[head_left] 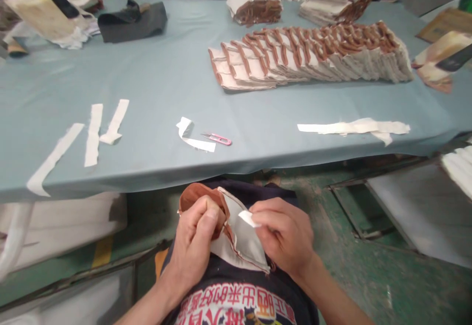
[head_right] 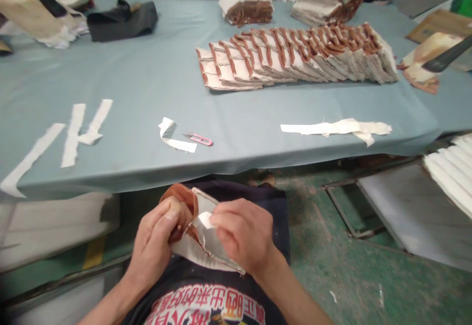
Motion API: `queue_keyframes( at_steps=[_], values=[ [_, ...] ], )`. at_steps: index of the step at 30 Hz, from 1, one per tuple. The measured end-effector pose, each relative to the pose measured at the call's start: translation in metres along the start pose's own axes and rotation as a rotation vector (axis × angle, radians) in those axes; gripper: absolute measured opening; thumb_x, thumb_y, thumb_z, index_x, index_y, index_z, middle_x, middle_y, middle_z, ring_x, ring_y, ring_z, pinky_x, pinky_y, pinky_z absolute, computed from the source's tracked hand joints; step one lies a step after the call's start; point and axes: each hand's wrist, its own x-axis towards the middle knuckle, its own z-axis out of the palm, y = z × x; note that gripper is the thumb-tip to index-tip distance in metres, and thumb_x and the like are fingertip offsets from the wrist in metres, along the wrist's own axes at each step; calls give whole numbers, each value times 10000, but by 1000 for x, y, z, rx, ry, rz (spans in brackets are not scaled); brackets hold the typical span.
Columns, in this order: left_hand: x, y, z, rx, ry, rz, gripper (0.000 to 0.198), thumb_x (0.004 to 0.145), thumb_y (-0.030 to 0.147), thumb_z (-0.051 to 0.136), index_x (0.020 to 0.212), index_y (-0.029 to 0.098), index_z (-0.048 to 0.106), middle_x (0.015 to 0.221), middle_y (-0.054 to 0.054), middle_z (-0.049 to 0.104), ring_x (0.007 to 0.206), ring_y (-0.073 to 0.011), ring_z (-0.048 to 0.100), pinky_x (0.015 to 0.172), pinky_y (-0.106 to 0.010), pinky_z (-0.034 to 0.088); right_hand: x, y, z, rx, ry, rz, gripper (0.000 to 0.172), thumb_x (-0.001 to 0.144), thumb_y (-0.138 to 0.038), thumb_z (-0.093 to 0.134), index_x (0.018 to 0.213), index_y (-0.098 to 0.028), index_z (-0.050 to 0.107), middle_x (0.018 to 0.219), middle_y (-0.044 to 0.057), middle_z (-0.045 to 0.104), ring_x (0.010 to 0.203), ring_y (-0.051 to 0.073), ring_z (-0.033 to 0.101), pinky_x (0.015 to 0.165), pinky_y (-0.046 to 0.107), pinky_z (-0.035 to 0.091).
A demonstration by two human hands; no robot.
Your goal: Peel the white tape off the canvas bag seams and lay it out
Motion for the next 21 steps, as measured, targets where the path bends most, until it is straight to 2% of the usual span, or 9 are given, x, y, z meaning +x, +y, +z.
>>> queue_keyframes(
  at_steps=[2,4,5,7,11,15,18,21],
  values=[
    [-3,-10,-4,68,52,-43,493,1072,469,391,657,208,447,631,24,431,578,-138,362,556,-280,318,-17,1,25,176,43,342,89,948,-190,615,895,-238,668,769,8,763,678,155,718,655,259,577],
    [-9,-17,-10,134,89,-88,541,1076,519,342,644,208,439,613,26,417,569,-141,352,566,-288,321,-37,0,50,383,54,732,151,951,-327,643,857,-209,654,713,9,722,613,147,663,595,250,538],
    [-13,-20,-14,167,95,-104,560,1075,546,325,644,207,443,609,27,414,569,-141,354,575,-290,327,-46,-1,60,472,46,872,214,947,-388,652,847,-198,648,698,9,707,588,140,635,573,245,519],
    [-23,-23,-25,242,69,-120,579,1062,589,339,649,201,462,617,22,439,587,-144,382,595,-287,339,-60,-3,75,582,12,1017,305,935,-469,664,843,-179,645,664,4,680,539,125,581,529,233,479],
    [-42,-18,-45,381,-61,-184,491,990,570,555,703,172,576,663,-3,579,641,-152,493,627,-263,381,-70,-2,85,665,-52,1073,391,882,-556,708,840,-172,649,611,-20,629,487,103,496,472,213,409],
    [-44,-11,-56,322,-69,-244,450,995,525,582,753,153,657,713,-19,634,672,-150,522,646,-246,410,-64,3,82,698,-87,1073,431,847,-606,725,808,-187,630,626,-30,604,511,101,467,469,208,391],
    [-32,-6,-55,170,-85,-272,478,965,571,625,766,139,669,729,-25,631,681,-144,508,636,-235,412,-50,2,66,682,-107,1043,403,839,-575,739,807,-187,634,646,-33,592,534,103,474,497,213,404],
    [-14,0,-48,57,-122,-260,507,945,608,643,776,131,675,683,-10,587,611,-112,443,564,-214,357,-27,-10,34,620,-185,961,310,890,-479,698,817,-180,660,703,-6,637,611,125,547,561,224,444]
  ],
)
